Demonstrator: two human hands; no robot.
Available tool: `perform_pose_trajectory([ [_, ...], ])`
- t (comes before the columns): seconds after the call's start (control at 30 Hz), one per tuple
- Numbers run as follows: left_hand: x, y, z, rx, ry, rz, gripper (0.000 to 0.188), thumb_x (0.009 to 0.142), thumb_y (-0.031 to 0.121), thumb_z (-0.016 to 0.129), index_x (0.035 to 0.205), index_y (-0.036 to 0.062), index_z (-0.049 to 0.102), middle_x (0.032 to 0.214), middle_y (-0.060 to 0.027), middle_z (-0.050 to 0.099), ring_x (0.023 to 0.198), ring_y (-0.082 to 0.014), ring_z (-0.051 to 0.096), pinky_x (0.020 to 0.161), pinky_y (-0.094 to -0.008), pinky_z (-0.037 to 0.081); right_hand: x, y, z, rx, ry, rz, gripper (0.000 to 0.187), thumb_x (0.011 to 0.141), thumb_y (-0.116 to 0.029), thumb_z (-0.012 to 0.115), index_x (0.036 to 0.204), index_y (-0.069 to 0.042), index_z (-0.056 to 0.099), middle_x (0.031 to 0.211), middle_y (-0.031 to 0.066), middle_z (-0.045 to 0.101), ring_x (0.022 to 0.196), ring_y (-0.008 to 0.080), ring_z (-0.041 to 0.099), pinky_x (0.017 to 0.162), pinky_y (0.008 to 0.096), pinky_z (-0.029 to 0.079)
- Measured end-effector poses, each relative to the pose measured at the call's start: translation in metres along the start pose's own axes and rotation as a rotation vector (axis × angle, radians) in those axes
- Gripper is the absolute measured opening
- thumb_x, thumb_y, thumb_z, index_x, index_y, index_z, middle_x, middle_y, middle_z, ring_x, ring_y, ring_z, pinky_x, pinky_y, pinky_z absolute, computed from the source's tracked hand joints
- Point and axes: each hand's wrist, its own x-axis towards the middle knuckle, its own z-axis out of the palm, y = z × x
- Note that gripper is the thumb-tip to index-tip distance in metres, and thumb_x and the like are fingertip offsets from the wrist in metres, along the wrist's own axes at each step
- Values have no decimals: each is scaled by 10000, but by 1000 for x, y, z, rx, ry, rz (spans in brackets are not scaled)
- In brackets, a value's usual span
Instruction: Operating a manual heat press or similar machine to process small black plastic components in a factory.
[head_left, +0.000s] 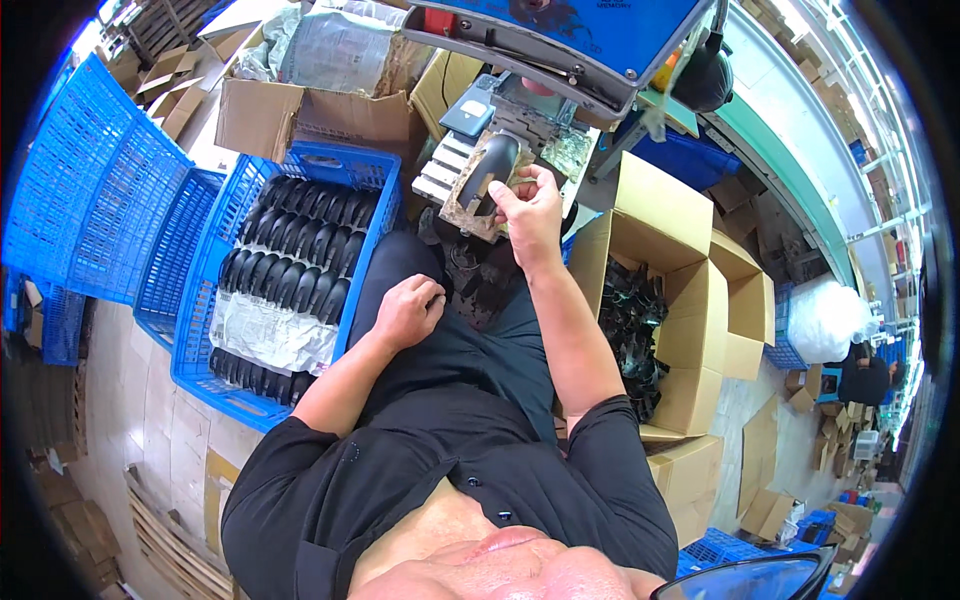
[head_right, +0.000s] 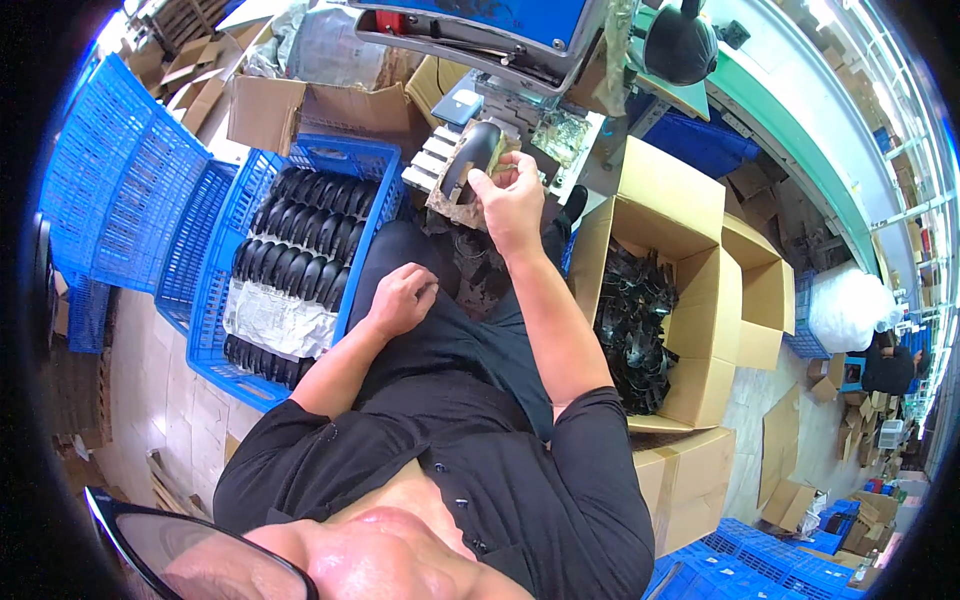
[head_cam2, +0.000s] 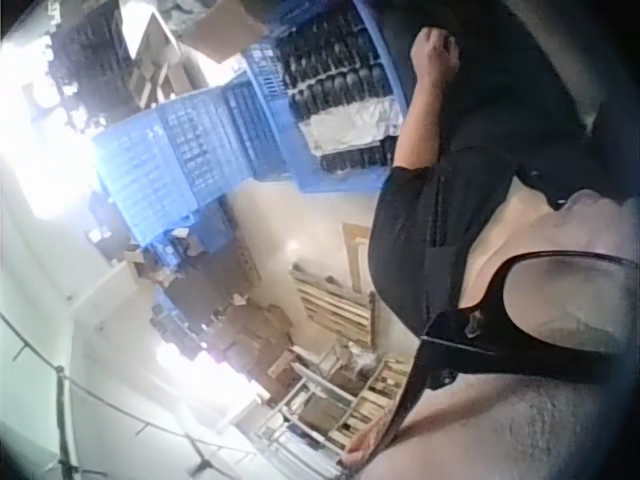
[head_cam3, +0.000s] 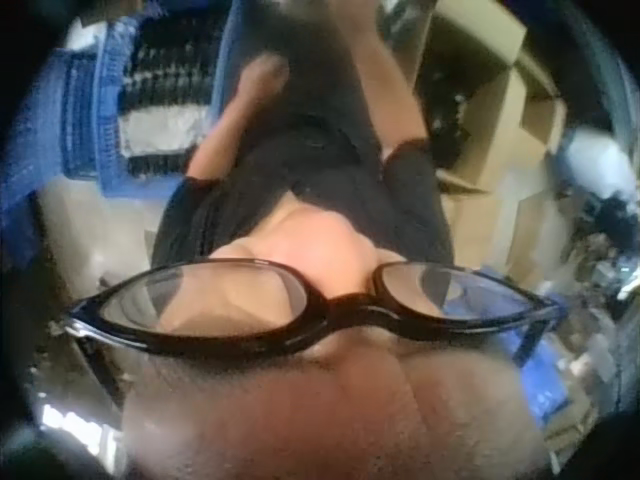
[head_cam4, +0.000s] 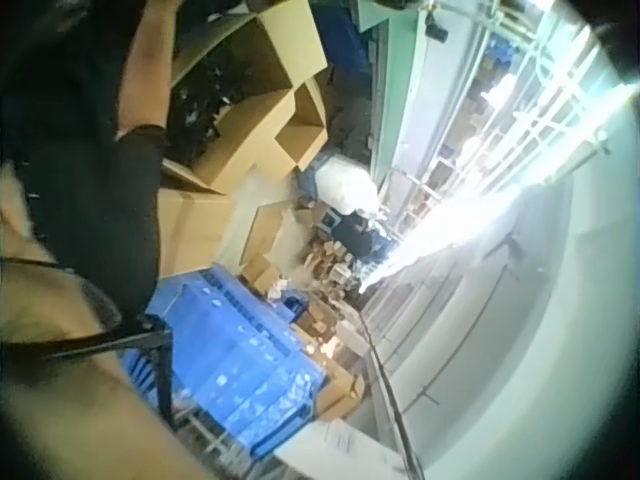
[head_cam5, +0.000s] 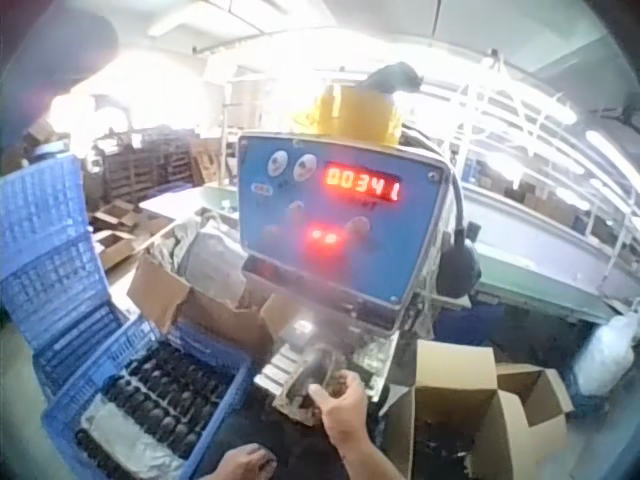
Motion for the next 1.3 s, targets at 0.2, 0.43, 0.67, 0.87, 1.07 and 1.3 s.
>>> perform_pose_trajectory([
  [0.2, 4, 5, 6, 66, -18, 11, 62, 885, 104, 759, 920, 55, 741, 936, -110, 718, 918, -325, 725, 831, -429, 593, 2, 8, 10, -80, 94, -149, 568, 879, -37, 827, 1382, -15, 564, 903, 10, 618, 760, 86, 583, 709, 266, 511],
  [0.43, 13, 9, 13, 67, -18, 41, 59, 872, 92, 771, 902, 51, 740, 930, -117, 733, 902, -331, 730, 811, -436, 598, -11, 7, -4, -494, 49, -375, 413, 973, -87, 773, 1382, -116, 726, 931, 20, 572, 783, 130, 550, 749, 306, 506],
  [0.67, 8, 7, 15, 28, -29, -7, 56, 890, 72, 769, 922, 32, 746, 950, -145, 751, 879, -342, 739, 799, -428, 600, -102, 36, -67, -442, -82, -367, 361, 922, -104, 807, 1275, -79, 738, 880, 68, 634, 753, 191, 623, 714, 337, 529],
  [0.87, 11, 9, 13, 43, -70, 1, 79, 886, 66, 772, 947, 30, 737, 983, -121, 752, 928, -325, 736, 847, -414, 589, -115, 84, -253, -853, 382, 263, 367, 917, -251, 745, 1230, -67, 793, 1101, 179, 798, 1000, 272, 779, 926, 383, 599],
  [1.07, 14, 9, 18, 41, -83, 3, 76, 886, 67, 771, 942, 33, 733, 979, -119, 749, 930, -326, 734, 848, -421, 589, -146, 152, -399, -1352, 464, 650, 390, 868, -233, 677, 1203, -71, 797, 1229, 260, 756, 1223, 429, 703, 1059, 500, 546],
  [1.3, 10, 5, 14, 113, -76, 13, 67, 886, 101, 772, 932, 57, 749, 970, -109, 751, 928, -327, 734, 842, -436, 597, -126, 175, -385, -916, 472, 1009, 530, 926, -313, 782, 1394, -77, 704, 980, 218, 773, 738, 326, 764, 650, 456, 596],
])
